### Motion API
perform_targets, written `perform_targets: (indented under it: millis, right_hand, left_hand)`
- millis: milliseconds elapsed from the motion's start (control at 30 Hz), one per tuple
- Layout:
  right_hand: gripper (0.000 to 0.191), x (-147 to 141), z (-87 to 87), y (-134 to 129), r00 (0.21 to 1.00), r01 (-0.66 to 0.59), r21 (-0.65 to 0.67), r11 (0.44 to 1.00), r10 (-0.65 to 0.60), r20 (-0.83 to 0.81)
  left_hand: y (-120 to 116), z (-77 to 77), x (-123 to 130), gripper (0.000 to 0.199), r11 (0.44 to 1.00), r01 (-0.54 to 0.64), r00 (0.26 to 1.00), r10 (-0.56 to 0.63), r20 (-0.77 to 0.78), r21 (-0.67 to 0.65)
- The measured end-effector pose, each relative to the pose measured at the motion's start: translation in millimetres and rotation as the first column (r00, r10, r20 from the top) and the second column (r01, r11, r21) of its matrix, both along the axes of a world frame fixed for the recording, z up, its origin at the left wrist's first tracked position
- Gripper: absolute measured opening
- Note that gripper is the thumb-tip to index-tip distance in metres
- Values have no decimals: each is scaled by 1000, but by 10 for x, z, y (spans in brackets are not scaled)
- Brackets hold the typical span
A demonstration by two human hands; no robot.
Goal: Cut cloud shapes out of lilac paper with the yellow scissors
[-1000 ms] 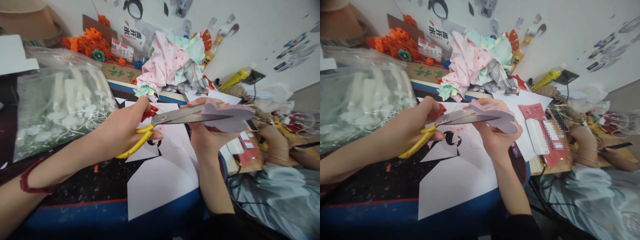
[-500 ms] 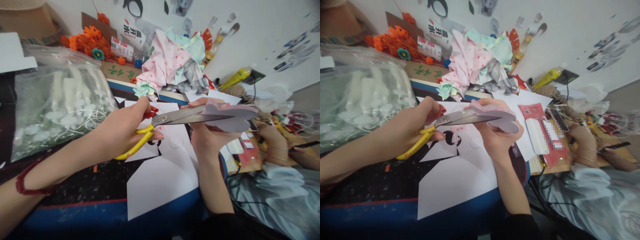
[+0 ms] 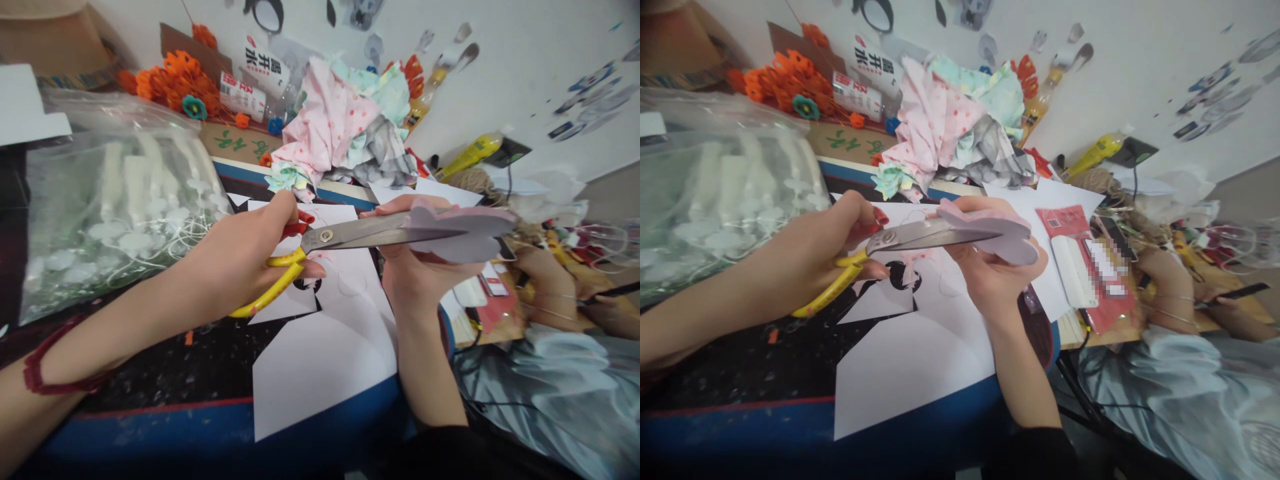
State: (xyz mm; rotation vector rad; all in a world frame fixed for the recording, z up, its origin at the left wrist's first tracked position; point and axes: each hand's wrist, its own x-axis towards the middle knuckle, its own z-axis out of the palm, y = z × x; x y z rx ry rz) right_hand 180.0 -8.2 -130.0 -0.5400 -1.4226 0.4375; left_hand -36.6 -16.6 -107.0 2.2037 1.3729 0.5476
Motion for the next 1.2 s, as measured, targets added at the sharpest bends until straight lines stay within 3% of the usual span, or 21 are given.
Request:
perform_targets:
  millis: [267, 433, 567, 733, 800, 867, 967, 1067, 1200]
  right_hand:
    - [35, 38, -13, 5, 997, 61, 0, 998, -61, 43]
    - [41, 17, 1, -7, 998, 53, -15, 999, -52, 46]
    - [32, 3, -36, 8, 995, 101, -38, 994, -101, -2]
    - [23, -20, -26, 3, 999, 44, -161, 986, -48, -16]
    - [17, -36, -12, -15, 997, -53, -265, 963, 64, 32]
    - [14, -55, -10, -42, 982, -143, -397, 906, 180, 58]
    - [20, -85, -27, -86, 962, -215, -547, 809, 272, 24]
    - [16, -109, -36, -112, 951, -241, -587, 773, 308, 15]
    - [9, -115, 1, -115, 957, -193, -599, 777, 284, 60]
  left_hand:
    - [8, -52, -46, 46, 999, -9, 1000, 10, -2, 53]
    - [31, -112, -40, 49, 995, -30, 1000, 30, 4, 97]
    - [42, -163, -45, 50, 992, -70, 997, 67, 30, 104]
    - [83, -196, -69, 45, 994, -99, 981, 88, 175, 54]
    - [92, -173, -31, 33, 996, -81, 932, 62, 358, 38]
    - [79, -130, 44, 32, 997, -41, 819, -2, 574, 62]
    - [21, -62, 173, 34, 998, -60, 712, 41, 701, 3]
    - [-34, -22, 227, 32, 997, -59, 681, 76, 728, -49]
    - [-44, -8, 188, 28, 996, -80, 710, 31, 704, 36]
